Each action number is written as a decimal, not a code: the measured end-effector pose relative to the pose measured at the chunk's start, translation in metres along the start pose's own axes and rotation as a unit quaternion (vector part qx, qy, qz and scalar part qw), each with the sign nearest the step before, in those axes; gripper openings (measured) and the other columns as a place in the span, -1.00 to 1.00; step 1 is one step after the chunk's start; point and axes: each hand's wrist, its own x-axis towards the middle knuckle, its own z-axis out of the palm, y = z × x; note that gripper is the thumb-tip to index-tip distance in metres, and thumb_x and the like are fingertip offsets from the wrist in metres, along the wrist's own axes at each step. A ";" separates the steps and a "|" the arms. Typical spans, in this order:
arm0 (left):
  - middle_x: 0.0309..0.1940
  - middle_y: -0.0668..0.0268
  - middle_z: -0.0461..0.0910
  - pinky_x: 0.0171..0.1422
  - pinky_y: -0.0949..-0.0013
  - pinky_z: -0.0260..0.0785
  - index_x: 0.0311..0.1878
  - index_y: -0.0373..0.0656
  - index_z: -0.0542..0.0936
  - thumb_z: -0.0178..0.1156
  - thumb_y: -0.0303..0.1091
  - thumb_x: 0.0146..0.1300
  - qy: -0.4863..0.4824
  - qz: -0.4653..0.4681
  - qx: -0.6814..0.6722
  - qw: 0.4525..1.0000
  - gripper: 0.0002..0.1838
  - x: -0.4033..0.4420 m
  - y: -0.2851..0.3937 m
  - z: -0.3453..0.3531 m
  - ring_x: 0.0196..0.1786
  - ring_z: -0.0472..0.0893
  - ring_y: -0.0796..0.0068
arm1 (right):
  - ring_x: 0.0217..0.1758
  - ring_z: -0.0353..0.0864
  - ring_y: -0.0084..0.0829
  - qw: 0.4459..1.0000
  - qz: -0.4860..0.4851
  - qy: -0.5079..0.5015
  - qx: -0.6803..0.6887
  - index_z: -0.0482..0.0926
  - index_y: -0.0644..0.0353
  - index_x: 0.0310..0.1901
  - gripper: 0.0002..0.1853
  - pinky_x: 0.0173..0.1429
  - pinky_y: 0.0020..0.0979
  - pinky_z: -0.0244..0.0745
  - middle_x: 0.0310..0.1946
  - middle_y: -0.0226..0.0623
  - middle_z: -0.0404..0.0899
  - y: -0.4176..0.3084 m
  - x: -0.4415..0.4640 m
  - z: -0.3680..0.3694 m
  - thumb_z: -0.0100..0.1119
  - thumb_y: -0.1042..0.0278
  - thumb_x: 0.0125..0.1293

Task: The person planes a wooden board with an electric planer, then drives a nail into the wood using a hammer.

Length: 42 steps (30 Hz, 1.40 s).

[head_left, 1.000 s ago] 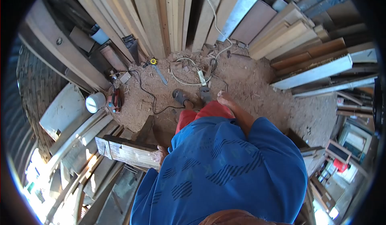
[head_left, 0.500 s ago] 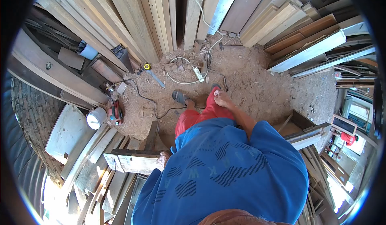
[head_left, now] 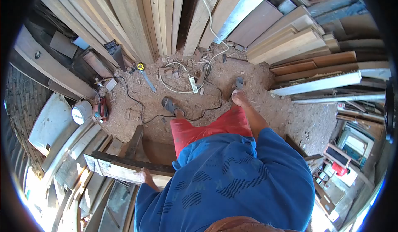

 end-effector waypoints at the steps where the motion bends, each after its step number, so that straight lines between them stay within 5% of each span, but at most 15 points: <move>1: 0.49 -0.57 0.17 0.64 -0.25 0.12 0.51 -0.75 0.09 -0.09 0.18 0.61 0.019 -0.160 -0.327 0.931 -0.04 -0.006 0.009 -0.006 0.51 0.27 -0.53 | -0.04 0.76 0.06 1.000 -0.003 0.009 -0.011 0.74 0.13 -0.24 -0.79 0.05 -0.03 0.66 -0.16 0.04 0.74 0.032 0.023 0.025 0.19 0.22 0.35; 2: 0.27 -0.31 0.54 0.38 -0.11 0.49 0.53 -0.51 0.24 0.11 -0.19 0.58 0.276 -0.113 -0.135 0.945 -0.33 -0.019 0.032 0.005 0.28 0.59 -0.24 | -0.06 0.76 0.05 1.000 -0.007 0.019 -0.021 0.74 0.12 -0.25 -0.79 0.05 -0.04 0.66 -0.18 0.04 0.75 0.060 0.047 0.040 0.19 0.21 0.35; 5: 0.39 -0.35 0.39 0.49 -0.17 0.35 0.57 -0.45 0.20 0.12 -0.03 0.55 0.107 -0.228 -0.176 0.952 -0.22 -0.033 0.128 -0.055 0.39 0.47 -0.38 | 0.12 0.70 0.05 0.991 0.011 -0.059 -0.121 0.76 0.07 -0.15 -0.75 0.20 0.05 0.61 -0.01 -0.04 0.72 0.086 0.096 0.016 0.18 0.13 0.38; 7: 0.47 -0.38 0.29 0.57 -0.21 0.26 0.60 -0.40 0.18 0.13 0.08 0.53 -0.059 -0.244 -0.257 0.933 -0.15 -0.052 0.235 -0.165 0.46 0.38 -0.47 | 0.21 0.63 0.08 0.999 0.050 -0.009 -0.018 0.76 0.06 -0.12 -0.73 0.40 0.14 0.35 -0.01 -0.10 0.73 0.101 0.117 0.002 0.19 0.15 0.31; 9: 0.47 -0.29 0.32 0.56 -0.18 0.27 0.54 -0.31 0.29 0.21 0.03 0.47 0.136 -0.129 -0.589 0.786 -0.22 -0.033 0.323 -0.062 0.45 0.40 -0.42 | 0.35 0.49 0.09 0.993 0.116 0.007 -0.018 0.70 -0.01 0.09 -0.64 0.52 0.18 0.19 0.16 -0.09 0.60 0.137 0.171 0.022 0.17 0.15 0.31; 11: 0.54 -0.25 0.25 0.58 -0.19 0.23 0.46 -0.20 0.46 0.29 0.00 0.37 0.003 -0.046 -0.584 0.810 -0.30 -0.022 0.398 -0.093 0.50 0.33 -0.37 | 0.51 0.30 0.11 0.978 0.179 -0.091 -0.059 0.57 -0.17 0.39 -0.47 0.56 0.16 0.13 0.44 -0.04 0.33 0.164 0.223 0.042 0.14 0.14 0.37; 12: 0.56 -0.25 0.22 0.59 -0.20 0.21 0.42 -0.16 0.51 0.31 -0.01 0.34 -0.008 -0.034 -0.459 0.888 -0.34 -0.022 0.432 -0.130 0.52 0.30 -0.36 | 0.56 0.20 0.14 0.965 0.194 -0.166 -0.056 0.49 -0.27 0.49 -0.40 0.58 0.15 0.10 0.54 -0.03 0.19 0.164 0.245 0.014 0.12 0.14 0.39; 14: 0.58 -0.26 0.18 0.60 -0.23 0.17 0.33 -0.06 0.61 0.35 -0.04 0.28 -0.017 -0.005 -0.166 0.986 -0.41 -0.020 0.501 -0.206 0.57 0.23 -0.35 | 0.57 0.18 0.22 0.975 0.171 -0.131 -0.048 0.53 -0.32 0.44 -0.44 0.60 0.14 0.08 0.54 -0.02 0.21 0.196 0.285 0.047 0.11 0.14 0.39; 16: 0.60 -0.27 0.13 0.61 -0.26 0.15 0.30 -0.01 0.65 0.36 -0.06 0.25 0.018 -0.010 -0.170 0.985 -0.45 -0.010 0.504 -0.197 0.58 0.19 -0.38 | 0.48 0.24 0.23 0.989 0.120 -0.016 -0.080 0.54 -0.29 0.42 -0.45 0.53 0.30 0.19 0.45 0.00 0.26 0.241 0.327 0.111 0.18 0.15 0.38; 23: 0.60 -0.32 0.10 0.61 -0.27 0.13 0.26 -0.10 0.61 0.38 -0.13 0.20 0.049 -0.026 -0.098 0.994 -0.44 0.007 0.508 -0.202 0.58 0.20 -0.37 | 0.73 0.01 0.06 0.972 0.144 -0.127 -0.135 0.36 -0.41 0.56 -0.39 0.72 0.16 -0.05 0.65 -0.09 0.12 0.244 0.418 0.139 0.11 0.06 0.49; 26: 0.60 -0.33 0.10 0.59 -0.28 0.15 0.30 -0.10 0.58 0.38 -0.14 0.20 0.049 -0.021 -0.081 0.995 -0.41 0.013 0.510 -0.209 0.56 0.23 -0.38 | 0.47 0.38 0.02 0.982 0.063 0.095 -0.148 0.63 -0.25 0.26 -0.55 0.45 0.17 0.30 0.35 -0.16 0.45 0.269 0.414 0.192 0.22 0.25 0.33; 29: 0.59 -0.33 0.12 0.58 -0.27 0.16 0.26 -0.11 0.61 0.38 -0.15 0.20 0.062 -0.011 -0.080 0.995 -0.44 0.017 0.507 -0.211 0.56 0.24 -0.38 | 0.52 0.33 -0.02 0.960 0.136 -0.112 -0.216 0.58 -0.31 0.36 -0.52 0.52 0.16 0.23 0.40 -0.18 0.42 0.261 0.408 0.186 0.20 0.02 0.41; 30: 0.60 -0.32 0.12 0.59 -0.27 0.14 0.27 -0.10 0.60 0.37 -0.16 0.20 0.059 -0.011 -0.088 0.994 -0.44 0.017 0.505 -0.212 0.56 0.23 -0.37 | 0.43 0.39 -0.07 0.971 0.122 -0.055 -0.199 0.69 -0.23 0.17 -0.64 0.44 0.14 0.26 0.27 -0.25 0.48 0.266 0.396 0.197 0.23 0.02 0.38; 37: 0.56 -0.28 0.22 0.57 -0.25 0.18 0.19 -0.08 0.68 0.36 -0.10 0.20 0.050 0.001 -0.133 0.990 -0.50 0.022 0.493 -0.217 0.54 0.26 -0.37 | -0.11 0.72 -0.19 0.987 0.081 0.031 0.133 0.68 0.06 0.12 -0.63 0.01 -0.08 0.61 -0.19 -0.18 0.71 0.258 0.308 0.150 0.35 0.09 0.36; 42: 0.50 -0.25 0.31 0.60 -0.26 0.14 0.23 -0.13 0.65 0.36 -0.09 0.20 0.007 0.031 -0.161 0.986 -0.44 0.024 0.488 -0.224 0.54 0.26 -0.34 | -0.32 0.60 -0.45 0.860 0.236 0.003 0.453 0.60 0.23 0.02 -0.65 -0.23 -0.31 0.56 -0.32 -0.38 0.67 0.165 0.248 0.044 0.45 0.19 0.38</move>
